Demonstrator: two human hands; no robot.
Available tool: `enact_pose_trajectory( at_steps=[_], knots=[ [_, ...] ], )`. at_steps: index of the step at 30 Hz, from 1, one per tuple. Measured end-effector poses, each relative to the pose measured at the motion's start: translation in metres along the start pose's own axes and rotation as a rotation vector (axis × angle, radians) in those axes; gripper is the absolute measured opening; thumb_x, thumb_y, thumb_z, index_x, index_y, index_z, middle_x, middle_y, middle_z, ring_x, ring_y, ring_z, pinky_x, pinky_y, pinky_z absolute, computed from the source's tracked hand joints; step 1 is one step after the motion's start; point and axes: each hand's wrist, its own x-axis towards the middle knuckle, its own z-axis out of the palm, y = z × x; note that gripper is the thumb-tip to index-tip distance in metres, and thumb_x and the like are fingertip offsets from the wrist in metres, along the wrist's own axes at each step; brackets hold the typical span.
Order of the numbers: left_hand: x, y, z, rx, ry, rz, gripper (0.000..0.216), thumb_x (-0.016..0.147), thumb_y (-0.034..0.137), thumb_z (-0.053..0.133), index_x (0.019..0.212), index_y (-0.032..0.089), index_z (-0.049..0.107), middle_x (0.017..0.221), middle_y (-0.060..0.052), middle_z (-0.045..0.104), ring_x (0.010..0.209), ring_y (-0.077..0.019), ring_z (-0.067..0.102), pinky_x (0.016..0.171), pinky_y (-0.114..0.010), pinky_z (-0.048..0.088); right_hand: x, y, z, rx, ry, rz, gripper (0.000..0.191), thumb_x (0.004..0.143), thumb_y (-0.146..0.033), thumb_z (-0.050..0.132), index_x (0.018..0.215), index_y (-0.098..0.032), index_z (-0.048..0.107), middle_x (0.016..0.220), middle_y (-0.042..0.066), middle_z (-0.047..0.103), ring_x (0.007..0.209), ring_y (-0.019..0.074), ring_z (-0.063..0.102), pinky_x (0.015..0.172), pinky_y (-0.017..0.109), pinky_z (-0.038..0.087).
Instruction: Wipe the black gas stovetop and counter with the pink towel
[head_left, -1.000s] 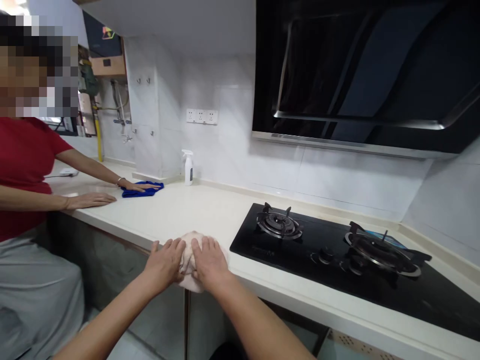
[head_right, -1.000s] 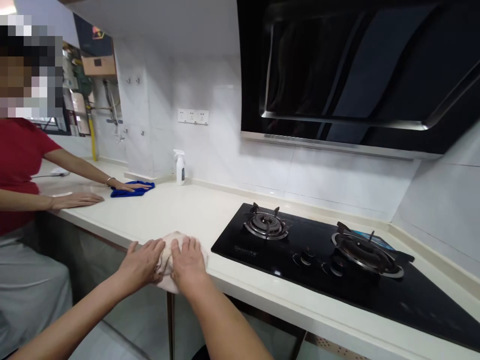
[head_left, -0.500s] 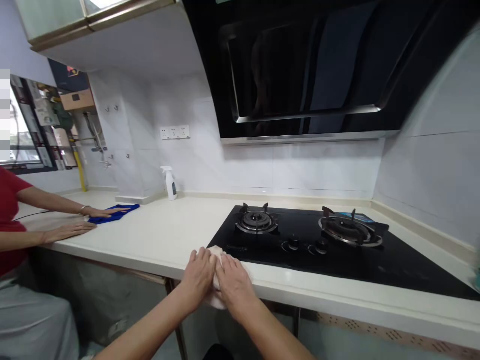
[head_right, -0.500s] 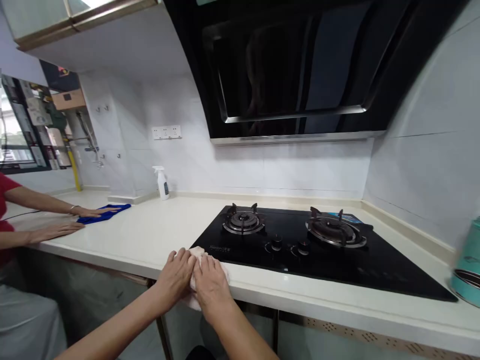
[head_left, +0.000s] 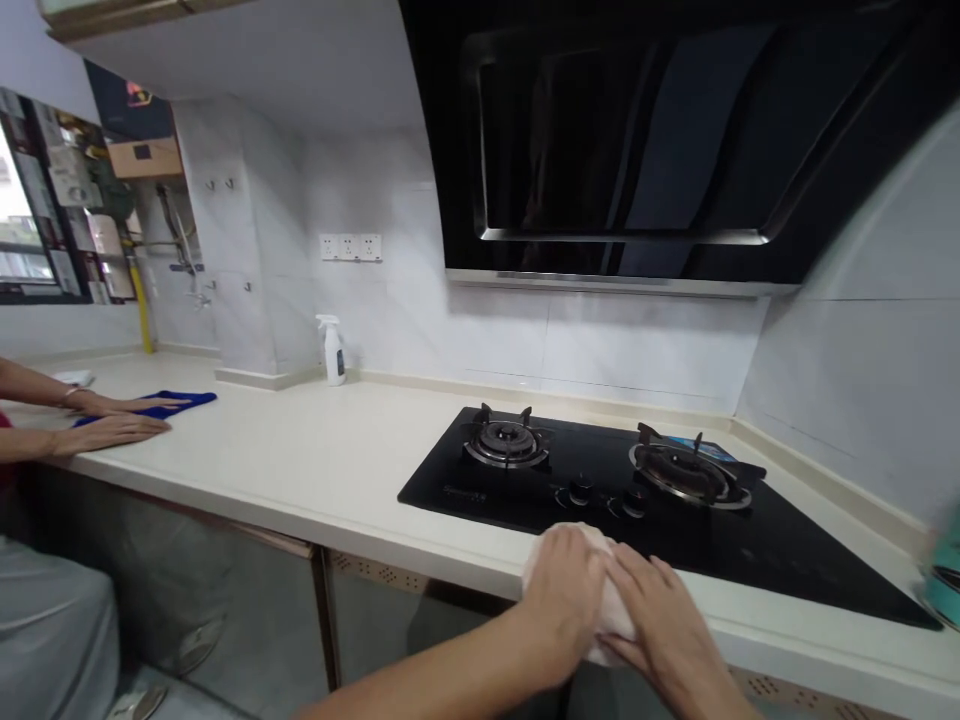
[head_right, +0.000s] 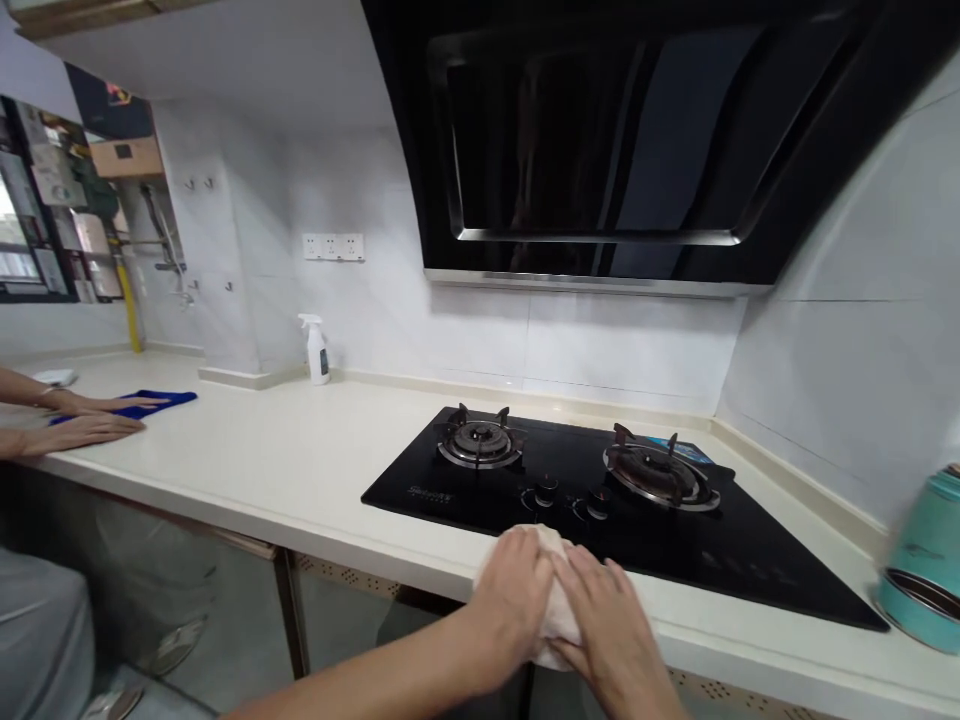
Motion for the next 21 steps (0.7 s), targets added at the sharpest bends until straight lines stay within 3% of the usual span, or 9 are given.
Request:
enact_pose_trajectory(
  at_steps=[4,6,9,12,15,21],
  knots=[
    [0.025,0.043,0.024,-0.013,0.12,0.086,0.067,0.091,0.05,0.064,0.137,0.003,0.055,0.135,-0.026,0.059,0.128,-0.0369,0.051,0.108,-0.051,0.041,-0.039,0.046,-0.009,-0.091,-0.031,0.031,0.076,0.077,-0.039,0.065,0.148,-0.025,0.041,0.14,0.013,0.062,0.127,0.0329,0.058,0.109,0.052,0.033],
    [0.032,0.054,0.034,-0.03,0.137,0.082,0.07,0.091,0.049,0.063,0.141,0.002,0.052,0.141,-0.028,0.056,0.132,-0.0392,0.049,0.109,-0.054,0.04,-0.05,0.055,-0.012,-0.127,-0.048,0.052,0.076,0.076,-0.037,0.062,0.148,-0.024,0.04,0.141,0.013,0.061,0.127,0.0334,0.058,0.107,0.053,0.036],
    [0.031,0.053,0.038,-0.084,0.162,0.082,0.056,0.098,0.036,0.054,0.143,0.004,0.051,0.14,-0.027,0.057,0.13,-0.0368,0.053,0.108,-0.052,0.042,-0.055,0.052,-0.015,-0.148,-0.076,0.09,0.079,0.075,-0.034,0.061,0.149,-0.02,0.037,0.144,0.016,0.057,0.13,0.0345,0.055,0.103,0.051,0.041],
    [0.02,0.036,0.033,-0.141,0.17,0.155,0.057,0.098,0.032,0.053,0.147,0.004,0.047,0.14,-0.028,0.057,0.129,-0.0364,0.055,0.106,-0.052,0.043,-0.046,0.038,-0.016,-0.137,-0.108,0.126,0.079,0.075,-0.033,0.062,0.148,-0.019,0.035,0.145,0.018,0.054,0.132,0.0359,0.053,0.1,0.049,0.046],
    [0.001,0.01,0.03,-0.178,0.144,0.133,0.058,0.094,0.029,0.059,0.145,0.004,0.048,0.137,-0.029,0.058,0.128,-0.0369,0.056,0.106,-0.052,0.044,-0.024,0.016,-0.013,-0.103,-0.131,0.116,0.081,0.074,-0.032,0.063,0.148,-0.019,0.033,0.144,0.02,0.052,0.13,0.0375,0.053,0.098,0.05,0.048],
    [-0.065,-0.073,0.038,-0.189,0.202,-0.033,0.049,0.097,0.026,0.055,0.142,0.008,0.049,0.138,-0.026,0.059,0.131,-0.0353,0.055,0.11,-0.053,0.044,0.062,-0.067,0.014,0.044,-0.118,0.009,0.088,0.064,-0.025,0.071,0.143,-0.014,0.036,0.14,0.024,0.052,0.128,0.0394,0.052,0.104,0.055,0.045]
  ],
)
